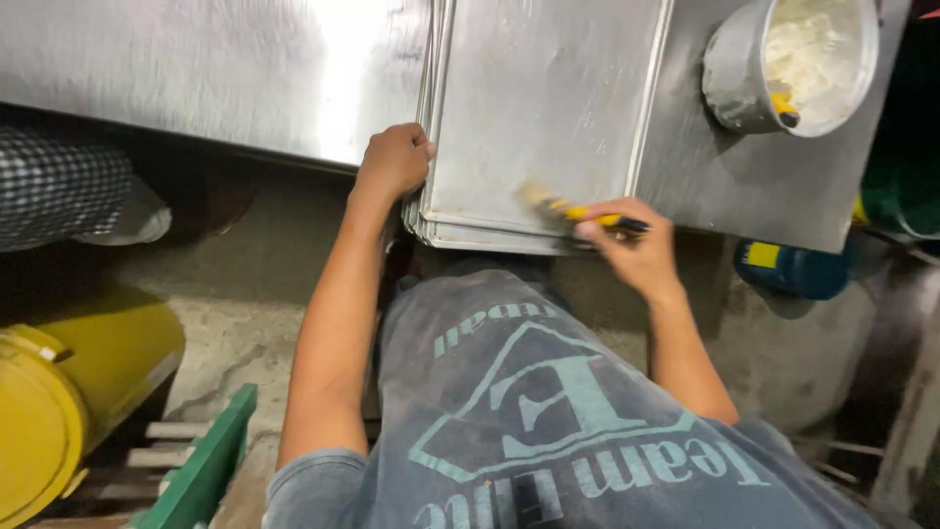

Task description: Applying grease to a stack of metal baking sheets using a brush.

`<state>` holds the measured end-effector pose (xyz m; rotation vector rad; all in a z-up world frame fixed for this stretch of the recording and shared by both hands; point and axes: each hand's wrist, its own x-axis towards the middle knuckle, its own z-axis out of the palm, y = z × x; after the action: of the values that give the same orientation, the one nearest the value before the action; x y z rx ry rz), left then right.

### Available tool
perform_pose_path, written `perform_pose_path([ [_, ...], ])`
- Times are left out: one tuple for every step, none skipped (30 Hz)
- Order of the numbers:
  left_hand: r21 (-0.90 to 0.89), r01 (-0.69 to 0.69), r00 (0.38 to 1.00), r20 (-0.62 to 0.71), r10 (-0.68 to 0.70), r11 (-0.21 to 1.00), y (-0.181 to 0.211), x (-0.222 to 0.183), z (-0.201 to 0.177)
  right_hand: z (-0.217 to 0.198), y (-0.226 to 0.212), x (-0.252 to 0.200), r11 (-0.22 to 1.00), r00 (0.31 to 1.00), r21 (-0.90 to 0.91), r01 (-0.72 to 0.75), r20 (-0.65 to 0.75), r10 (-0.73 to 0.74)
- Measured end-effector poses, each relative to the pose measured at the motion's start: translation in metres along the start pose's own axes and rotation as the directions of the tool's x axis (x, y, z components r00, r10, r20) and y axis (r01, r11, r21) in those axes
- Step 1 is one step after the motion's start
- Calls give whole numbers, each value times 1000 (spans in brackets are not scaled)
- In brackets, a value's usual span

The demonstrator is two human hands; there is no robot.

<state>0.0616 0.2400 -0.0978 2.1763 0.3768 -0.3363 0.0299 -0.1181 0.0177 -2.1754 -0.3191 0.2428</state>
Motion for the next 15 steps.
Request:
perform_pose_path([
  [-7,11,1000,5,-11,1000,-1,1,1,8,-6,7,996,992,88,-23,125,12],
  [6,13,1000,-4,-13,1000,-6,2,4,19,-13,21,995,992,102,-16,124,4],
  [-3,22,1000,-2,-22,1000,-9,4,6,28,-20,35,991,972,126,49,220,-76],
  [-5,27,1000,-1,-27,1000,-13,7,6,38,-28,49,980,939,160,115,305,-160],
  [14,25,1000,-10,-25,1000,-13,7,7,40,-28,71,976,940,178,124,295,-173],
  [10,51,999,-3,-51,999,-14,7,7,43,-27,91,975,895,215,61,420,-149],
  [5,77,997,4,-77,997,-15,8,7,46,-26,112,970,832,243,-3,538,-133],
  [36,71,997,7,-71,997,-14,8,5,44,-18,142,963,842,269,-3,520,-142],
  [43,102,995,11,-103,994,-13,8,2,42,-10,172,975,849,223,-5,516,-114],
  [41,138,990,15,-139,990,-12,6,3,39,0,201,985,852,172,-10,518,-82],
  [65,136,990,16,-138,989,-18,4,3,44,14,235,981,858,192,-14,507,-87],
  [85,133,991,4,-134,988,-22,5,8,44,29,269,968,912,245,59,382,-152],
  [105,129,992,-8,-129,986,-27,4,12,44,44,304,948,945,287,137,247,-212],
  [112,120,993,-11,-120,986,-22,5,9,50,46,332,946,947,289,144,237,-217],
  [124,128,992,-20,-126,984,-18,6,6,56,48,360,910,964,366,197,94,-247],
])
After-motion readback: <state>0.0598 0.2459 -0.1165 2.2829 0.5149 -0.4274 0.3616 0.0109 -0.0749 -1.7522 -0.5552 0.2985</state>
